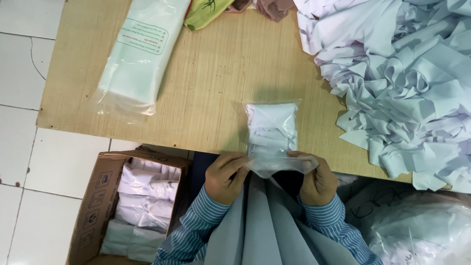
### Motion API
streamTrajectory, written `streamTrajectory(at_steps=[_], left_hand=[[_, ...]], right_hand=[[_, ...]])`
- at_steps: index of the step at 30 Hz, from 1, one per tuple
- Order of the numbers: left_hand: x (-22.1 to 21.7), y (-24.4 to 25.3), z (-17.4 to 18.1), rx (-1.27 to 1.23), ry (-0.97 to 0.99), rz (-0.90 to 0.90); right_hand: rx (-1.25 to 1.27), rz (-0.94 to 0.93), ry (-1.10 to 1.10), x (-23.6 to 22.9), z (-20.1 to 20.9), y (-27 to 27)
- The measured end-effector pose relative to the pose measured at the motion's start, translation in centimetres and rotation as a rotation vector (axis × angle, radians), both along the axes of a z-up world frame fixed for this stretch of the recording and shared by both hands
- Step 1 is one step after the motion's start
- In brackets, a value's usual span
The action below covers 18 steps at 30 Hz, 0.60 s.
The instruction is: Folding small white fabric pieces and inserting them into clear plastic bags, then placing the finished packages into a cardboard box.
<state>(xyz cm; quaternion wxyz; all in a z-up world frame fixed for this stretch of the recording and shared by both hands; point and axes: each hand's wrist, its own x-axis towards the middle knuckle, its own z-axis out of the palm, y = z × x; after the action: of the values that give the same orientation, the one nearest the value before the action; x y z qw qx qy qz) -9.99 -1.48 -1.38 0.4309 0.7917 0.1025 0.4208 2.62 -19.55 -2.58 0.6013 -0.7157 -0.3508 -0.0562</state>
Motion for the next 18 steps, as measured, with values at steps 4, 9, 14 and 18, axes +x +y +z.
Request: streamTrajectory(at_steps=[4,9,14,18], left_hand=[[-0.2,0.0,-1.1,-0.045,0.087,0.027],[0.1,-0.2,-1.3,-0.086,0.129,0.106],[0.2,0.1,-0.7,-0.179,0.137,0.074],[0.2,-0.1,-1.0,-0.204,0.124,0.086]], right_hand=[[-0.004,-0.048,0.067,-0.1,-1.4,-0.7],[-0.087,-0.036,0.137,0.2,-2.0,-0.9],[-0.150,-0.091,0.195,-0.1,-0.3,-0.1],[-0.162,-0.098,0.228,-0.1,0.1,0.0]])
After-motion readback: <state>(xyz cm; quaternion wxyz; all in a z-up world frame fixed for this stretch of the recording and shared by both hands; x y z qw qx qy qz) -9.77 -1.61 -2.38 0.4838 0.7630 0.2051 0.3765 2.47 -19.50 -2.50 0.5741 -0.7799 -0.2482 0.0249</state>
